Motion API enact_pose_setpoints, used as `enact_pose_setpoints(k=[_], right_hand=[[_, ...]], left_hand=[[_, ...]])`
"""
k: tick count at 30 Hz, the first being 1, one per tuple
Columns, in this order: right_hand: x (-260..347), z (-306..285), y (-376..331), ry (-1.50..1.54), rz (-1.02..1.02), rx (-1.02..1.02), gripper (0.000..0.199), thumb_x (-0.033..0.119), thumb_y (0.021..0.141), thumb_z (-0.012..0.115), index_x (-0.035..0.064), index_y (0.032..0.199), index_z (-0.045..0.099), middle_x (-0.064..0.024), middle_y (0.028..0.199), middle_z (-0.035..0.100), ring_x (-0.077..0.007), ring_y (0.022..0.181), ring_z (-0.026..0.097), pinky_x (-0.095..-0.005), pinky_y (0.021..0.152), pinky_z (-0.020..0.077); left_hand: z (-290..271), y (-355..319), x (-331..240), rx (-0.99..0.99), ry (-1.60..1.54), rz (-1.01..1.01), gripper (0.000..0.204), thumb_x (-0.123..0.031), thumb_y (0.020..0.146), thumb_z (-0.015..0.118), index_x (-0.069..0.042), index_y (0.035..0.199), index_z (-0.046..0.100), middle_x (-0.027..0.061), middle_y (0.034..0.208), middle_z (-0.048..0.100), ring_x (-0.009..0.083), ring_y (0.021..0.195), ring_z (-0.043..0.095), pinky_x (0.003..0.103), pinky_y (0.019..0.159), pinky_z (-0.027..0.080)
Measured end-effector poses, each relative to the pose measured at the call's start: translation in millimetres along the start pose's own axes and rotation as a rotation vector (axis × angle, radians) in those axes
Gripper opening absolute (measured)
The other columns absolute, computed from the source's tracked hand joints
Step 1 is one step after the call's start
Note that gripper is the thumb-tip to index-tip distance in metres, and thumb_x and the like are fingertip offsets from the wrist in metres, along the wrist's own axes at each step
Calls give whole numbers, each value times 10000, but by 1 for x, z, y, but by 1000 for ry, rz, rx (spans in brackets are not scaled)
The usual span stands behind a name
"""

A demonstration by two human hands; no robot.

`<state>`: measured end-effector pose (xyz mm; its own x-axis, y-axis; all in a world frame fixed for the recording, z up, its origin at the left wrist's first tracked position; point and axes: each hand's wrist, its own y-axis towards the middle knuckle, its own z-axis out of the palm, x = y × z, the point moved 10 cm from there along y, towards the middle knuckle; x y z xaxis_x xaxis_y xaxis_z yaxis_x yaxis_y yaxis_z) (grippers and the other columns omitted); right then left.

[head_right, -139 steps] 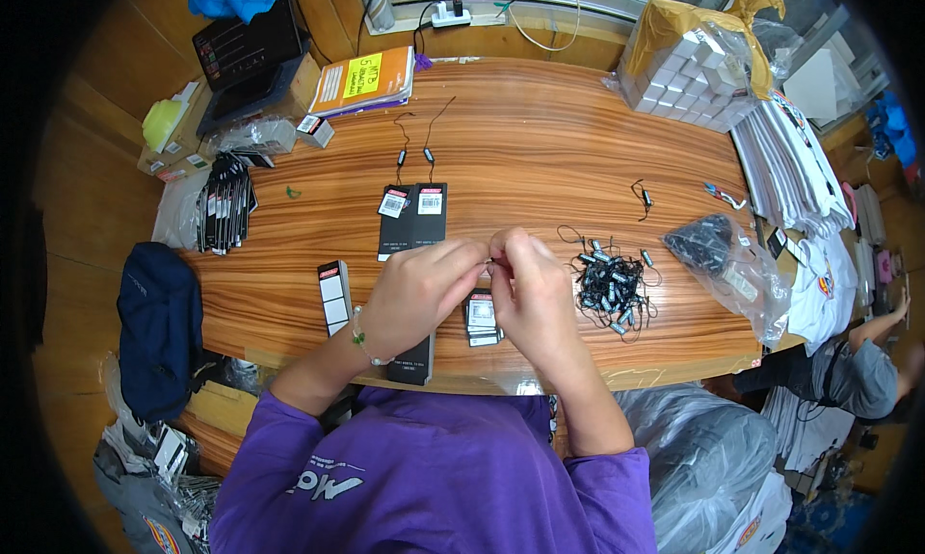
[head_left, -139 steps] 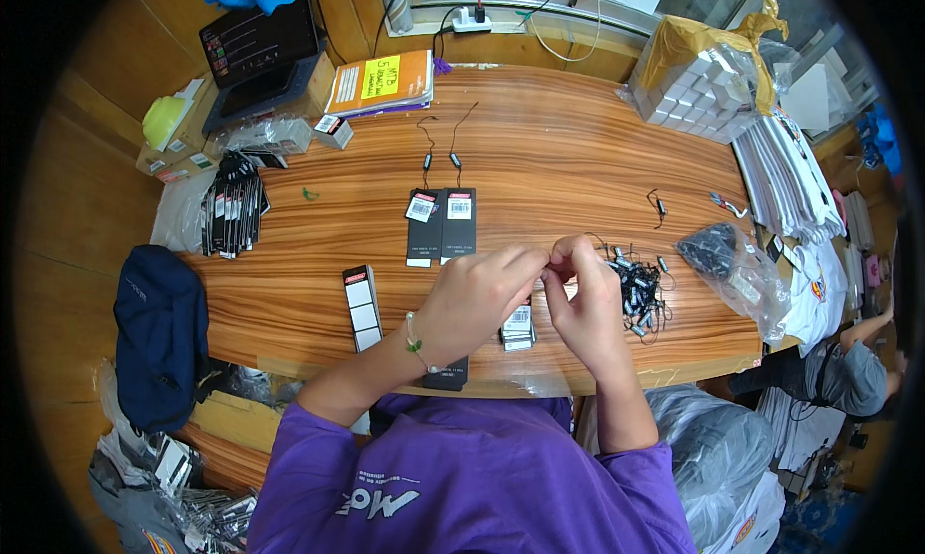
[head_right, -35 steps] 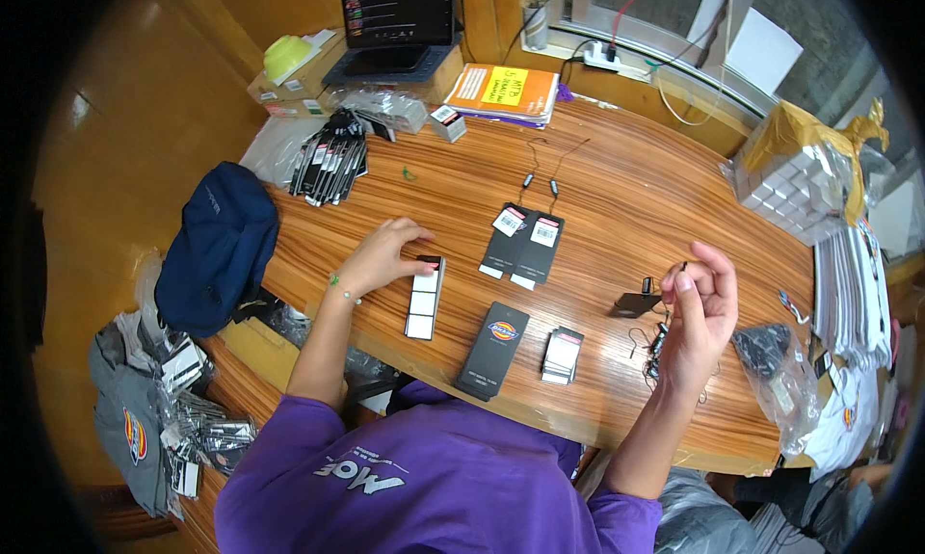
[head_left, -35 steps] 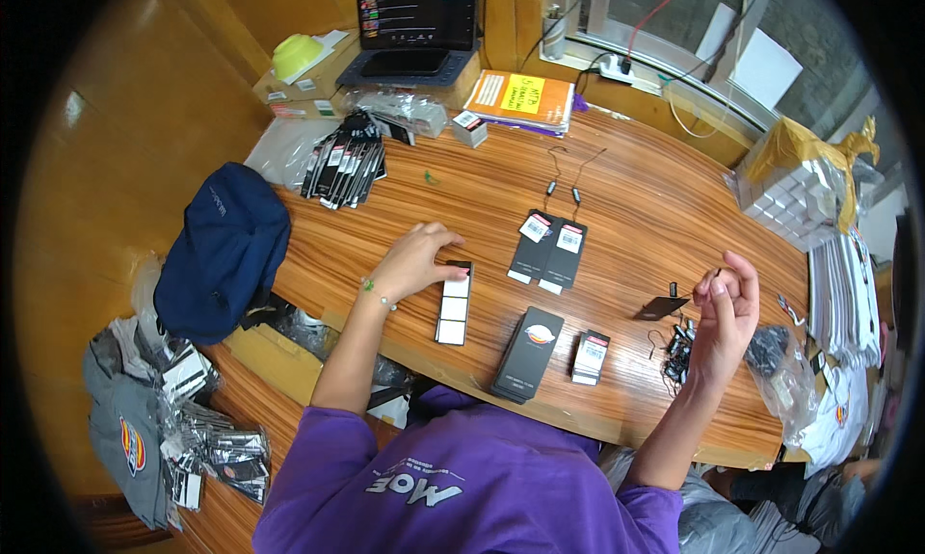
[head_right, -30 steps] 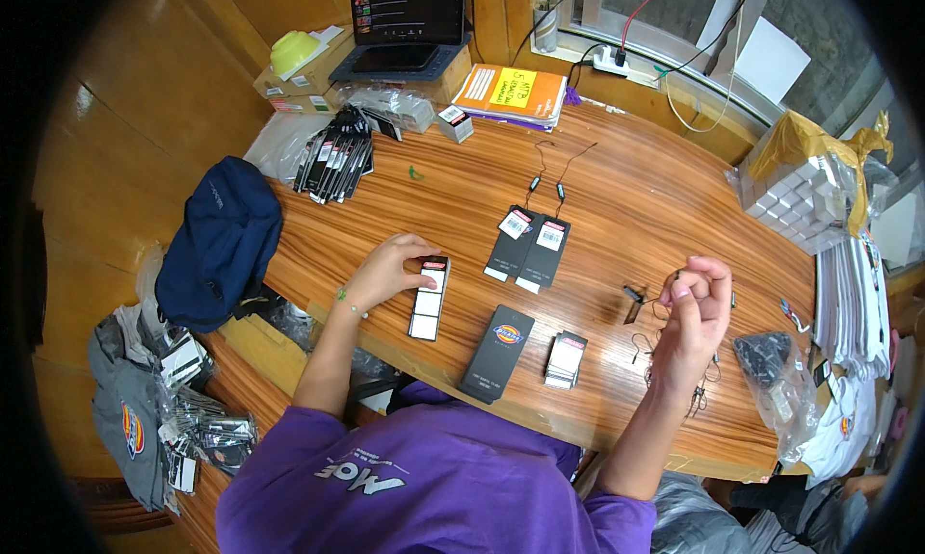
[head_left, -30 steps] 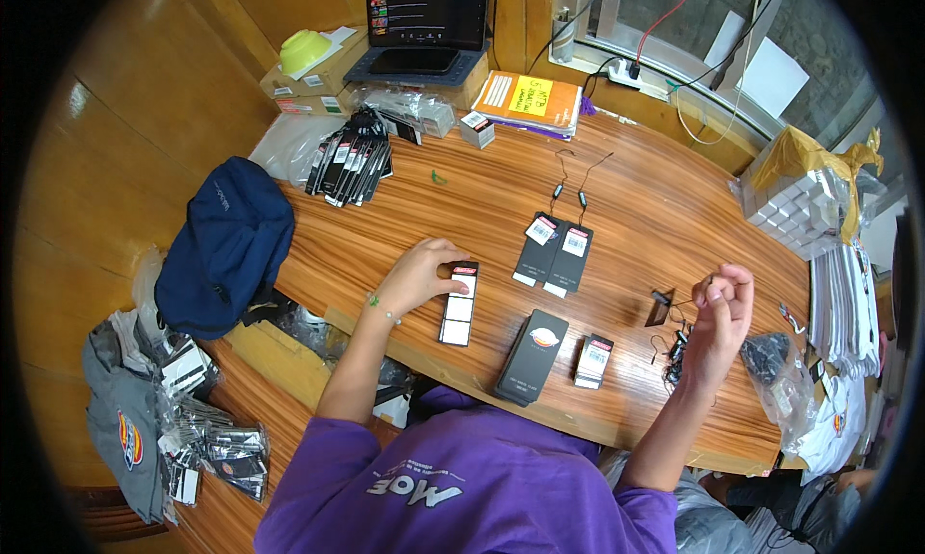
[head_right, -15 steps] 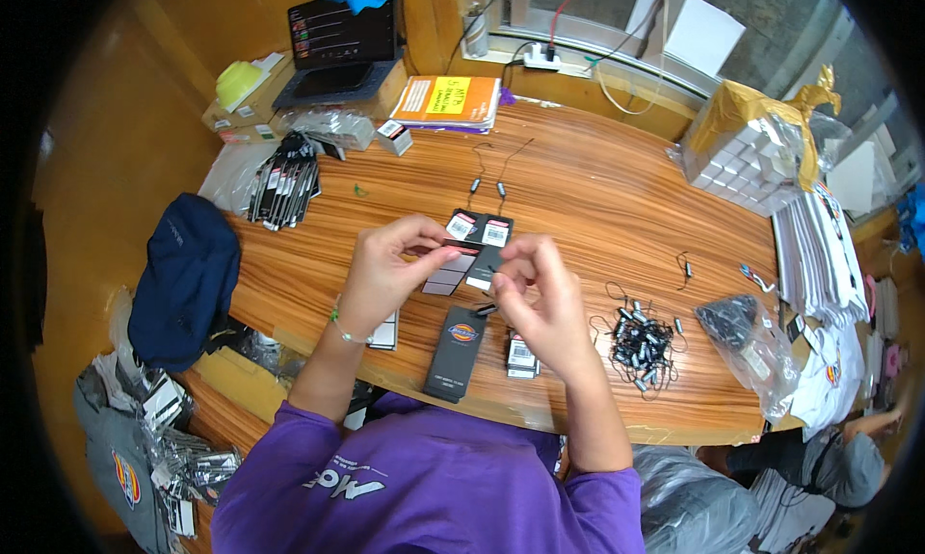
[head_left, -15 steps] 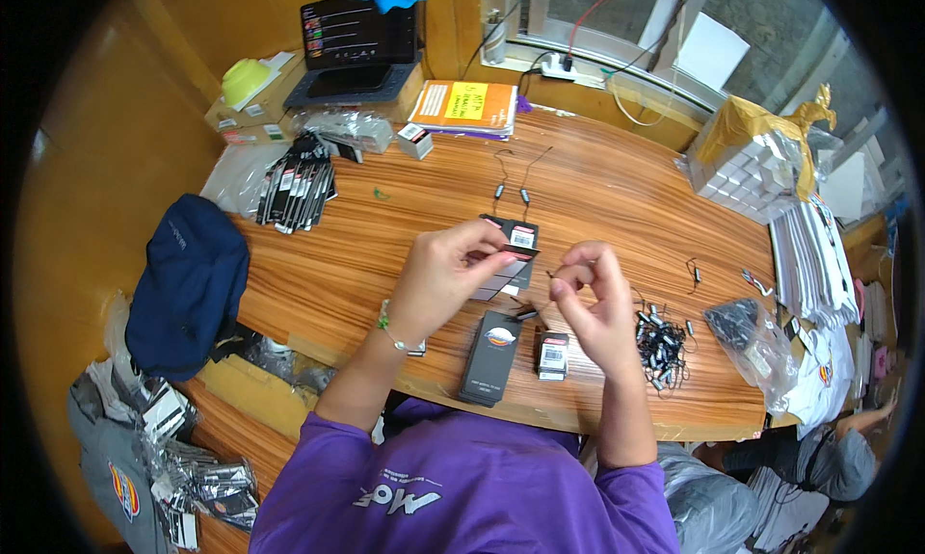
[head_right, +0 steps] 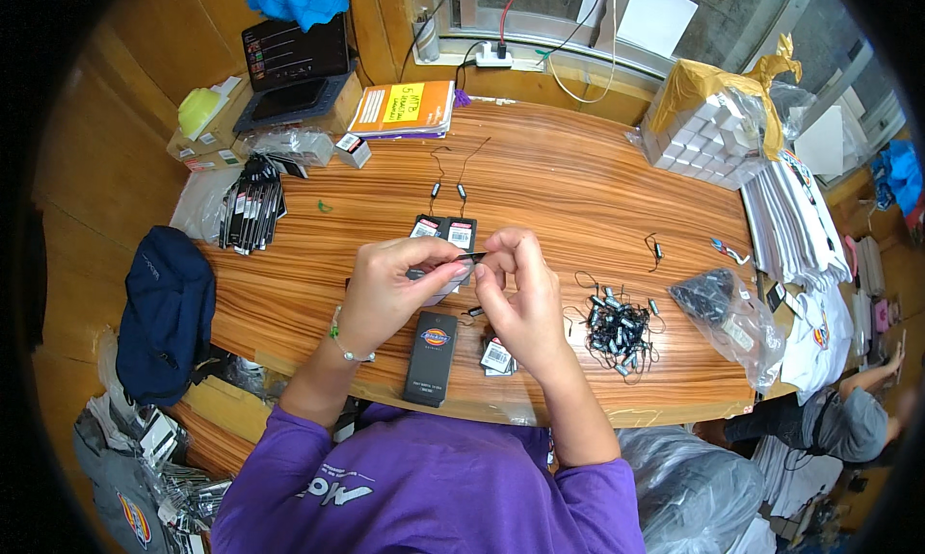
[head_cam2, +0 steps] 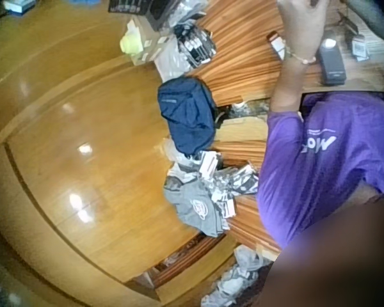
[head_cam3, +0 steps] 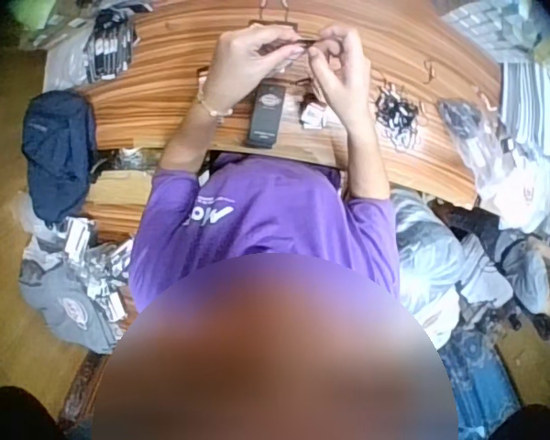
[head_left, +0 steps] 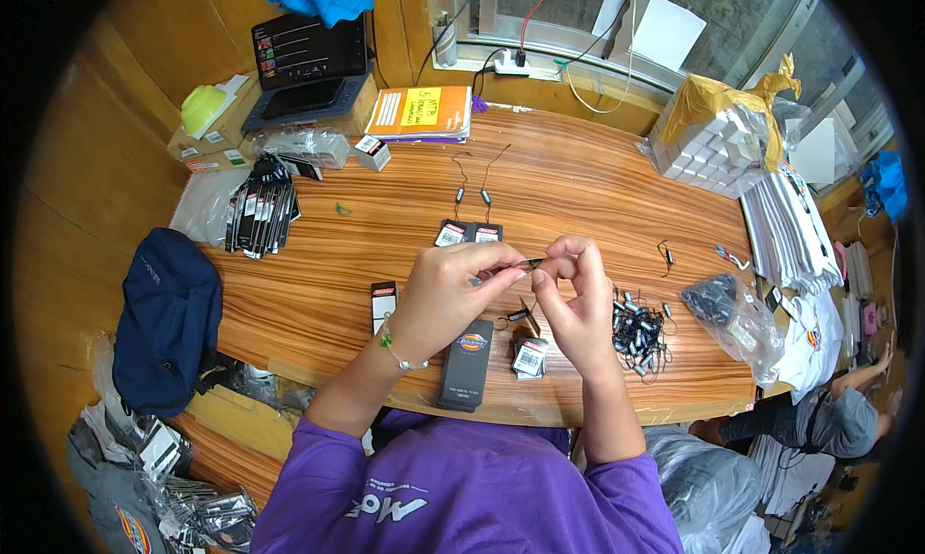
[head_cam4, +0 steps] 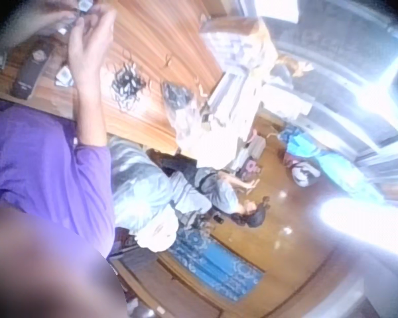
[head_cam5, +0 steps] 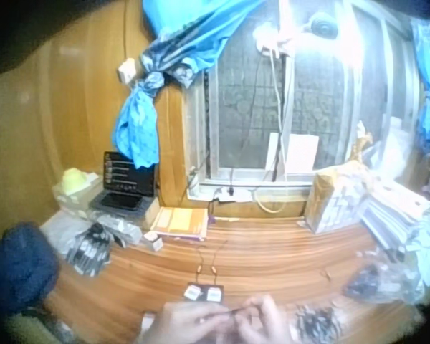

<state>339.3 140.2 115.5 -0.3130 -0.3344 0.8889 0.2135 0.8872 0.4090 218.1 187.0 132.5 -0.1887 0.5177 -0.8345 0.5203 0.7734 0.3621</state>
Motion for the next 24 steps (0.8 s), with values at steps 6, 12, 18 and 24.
enact_pose_setpoints(k=[6,12,18,24], right_hand=[[9,4,2,-103,-86,-32,237,-51,789,562,9,999,471,-42,681,507,-90,601,449,-231,563,399],[0,-1,2,12,-20,-73,220,-46,801,555,6,999,475,-37,685,526,-79,617,461,-227,584,403],[-11,1,7,212,103,0,197,-7,854,547,-29,1043,497,-64,794,615,-97,731,568,-222,694,447],[-31,6,7,593,321,86,126,83,885,546,4,983,548,-55,866,625,-102,848,570,-236,810,432]], left_hand=[[-2,-1,-2,-24,4,58,136,-106,785,657,-10,882,654,108,808,663,194,697,642,278,613,502],[3,3,-11,12,90,144,127,-64,768,670,-1,877,652,120,827,660,208,731,643,286,635,501],[1,5,-31,-27,284,324,142,-97,714,690,-52,846,663,74,814,647,212,751,626,307,656,487],[6,-5,-59,-119,634,676,136,-150,684,661,-125,818,668,-25,869,621,135,841,585,331,754,435]])
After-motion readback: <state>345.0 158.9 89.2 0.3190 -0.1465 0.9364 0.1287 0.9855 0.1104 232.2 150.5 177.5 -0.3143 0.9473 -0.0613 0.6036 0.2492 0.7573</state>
